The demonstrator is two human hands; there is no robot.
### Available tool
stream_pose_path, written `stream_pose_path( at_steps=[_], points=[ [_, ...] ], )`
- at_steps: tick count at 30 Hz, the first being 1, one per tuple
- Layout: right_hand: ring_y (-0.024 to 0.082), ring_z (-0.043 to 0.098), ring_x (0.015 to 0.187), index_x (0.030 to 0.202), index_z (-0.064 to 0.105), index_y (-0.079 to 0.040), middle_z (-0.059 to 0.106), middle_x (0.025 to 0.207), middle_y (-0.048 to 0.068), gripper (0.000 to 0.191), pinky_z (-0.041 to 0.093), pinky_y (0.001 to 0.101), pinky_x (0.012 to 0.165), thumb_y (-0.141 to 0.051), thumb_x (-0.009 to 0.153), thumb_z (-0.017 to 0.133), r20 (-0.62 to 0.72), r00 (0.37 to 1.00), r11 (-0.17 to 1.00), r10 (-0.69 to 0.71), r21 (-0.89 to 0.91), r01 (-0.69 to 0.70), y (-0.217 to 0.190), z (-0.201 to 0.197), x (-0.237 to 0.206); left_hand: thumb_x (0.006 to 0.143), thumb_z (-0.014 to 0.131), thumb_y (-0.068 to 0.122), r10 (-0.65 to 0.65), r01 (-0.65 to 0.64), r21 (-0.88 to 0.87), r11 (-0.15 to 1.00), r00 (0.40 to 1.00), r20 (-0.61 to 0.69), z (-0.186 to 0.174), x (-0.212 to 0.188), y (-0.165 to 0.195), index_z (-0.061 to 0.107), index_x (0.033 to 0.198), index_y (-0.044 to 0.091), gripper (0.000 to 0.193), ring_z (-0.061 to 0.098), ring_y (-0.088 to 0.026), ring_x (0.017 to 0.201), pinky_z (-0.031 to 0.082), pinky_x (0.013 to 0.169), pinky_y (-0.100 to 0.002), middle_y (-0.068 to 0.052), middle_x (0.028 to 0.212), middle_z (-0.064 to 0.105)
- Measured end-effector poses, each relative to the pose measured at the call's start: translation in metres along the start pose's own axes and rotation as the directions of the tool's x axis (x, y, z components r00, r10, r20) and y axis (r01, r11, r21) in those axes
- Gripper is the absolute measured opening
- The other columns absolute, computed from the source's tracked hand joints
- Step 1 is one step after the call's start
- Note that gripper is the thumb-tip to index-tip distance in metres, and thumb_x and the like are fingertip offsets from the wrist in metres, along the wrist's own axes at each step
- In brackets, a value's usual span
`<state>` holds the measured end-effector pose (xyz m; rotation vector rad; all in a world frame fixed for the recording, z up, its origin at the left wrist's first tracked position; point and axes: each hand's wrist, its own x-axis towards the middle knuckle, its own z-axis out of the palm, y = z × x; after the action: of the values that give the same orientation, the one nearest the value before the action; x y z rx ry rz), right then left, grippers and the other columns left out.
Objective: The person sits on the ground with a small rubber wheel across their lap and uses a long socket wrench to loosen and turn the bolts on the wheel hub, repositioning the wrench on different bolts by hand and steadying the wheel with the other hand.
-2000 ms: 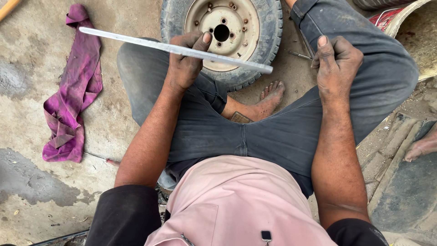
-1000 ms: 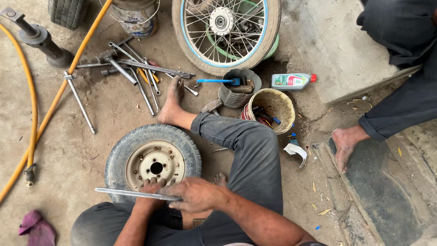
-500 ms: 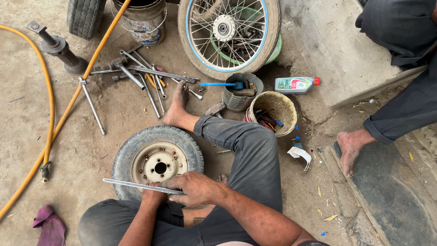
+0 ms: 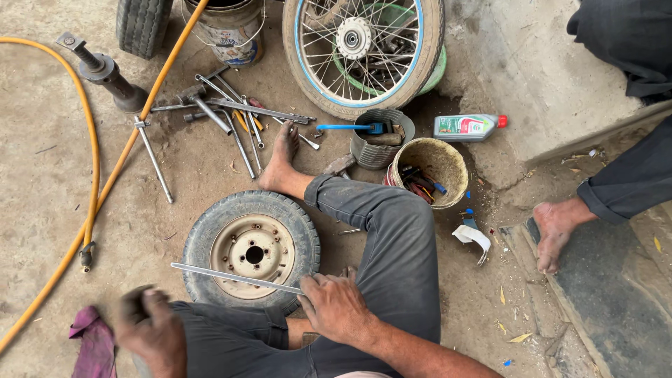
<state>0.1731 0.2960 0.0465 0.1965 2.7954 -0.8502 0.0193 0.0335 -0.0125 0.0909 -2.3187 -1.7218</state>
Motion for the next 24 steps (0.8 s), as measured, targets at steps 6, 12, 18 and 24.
stream_pose_path(
  at_steps=[6, 12, 18, 24],
  points=[
    [0.029, 0.072, 0.077, 0.091, 0.060, -0.004, 0.066, 0.076, 0.013, 0.033, 0.043, 0.0764, 0.089, -0.034, 0.093, 0.074, -0.139, 0.990, 1.000, -0.020, -0.009, 0.019, 0.006, 0.024, -0.003, 0.092, 0.067, 0.024, 0.566, -0.791, 0.312, 0.526, 0.599, 0.567, 0.043, 0.032, 0.081, 0.069, 0.095, 0.007, 0.017, 0.066, -0.033, 0.093, 0.052, 0.082, -0.046, -0.014, 0.094, 0.072],
    [0.030, 0.066, 0.068, 0.085, 0.064, -0.006, 0.064, 0.074, 0.012, 0.032, 0.050, 0.0568, 0.071, -0.034, 0.082, 0.079, -0.258, 0.954, 0.986, -0.153, -0.106, 0.130, 0.002, 0.003, 0.016, 0.095, 0.061, 0.043, 0.201, -0.660, 0.534, 0.529, 0.709, 0.676, 0.047, 0.042, 0.079, 0.069, 0.080, 0.012, 0.035, 0.068, -0.037, 0.074, 0.053, 0.065, -0.050, -0.013, 0.077, 0.072],
    [0.031, 0.064, 0.085, 0.084, 0.063, -0.007, 0.062, 0.090, 0.014, 0.017, 0.051, 0.0472, 0.076, -0.022, 0.087, 0.070, -0.482, 0.794, 0.920, -0.370, -0.306, 0.243, 0.023, -0.025, 0.139, 0.091, 0.064, 0.042, -0.152, -0.370, 0.592, 0.716, 0.745, 0.649, -0.011, -0.073, 0.063, 0.060, 0.093, 0.011, 0.031, 0.067, -0.044, 0.060, 0.051, 0.057, -0.058, -0.021, 0.060, 0.066],
    [0.031, 0.065, 0.095, 0.145, 0.035, -0.001, 0.063, 0.113, 0.019, 0.072, 0.053, 0.0462, 0.082, -0.019, 0.086, 0.073, -0.563, 0.827, 0.912, 0.010, 0.344, 0.224, 0.001, 0.038, 0.160, 0.091, 0.065, 0.029, -0.181, -0.202, 0.485, 0.851, 0.754, 0.631, -0.012, -0.129, 0.022, 0.060, 0.103, 0.006, 0.026, 0.068, -0.045, 0.060, 0.050, 0.056, -0.058, -0.024, 0.059, 0.065]
  ],
)
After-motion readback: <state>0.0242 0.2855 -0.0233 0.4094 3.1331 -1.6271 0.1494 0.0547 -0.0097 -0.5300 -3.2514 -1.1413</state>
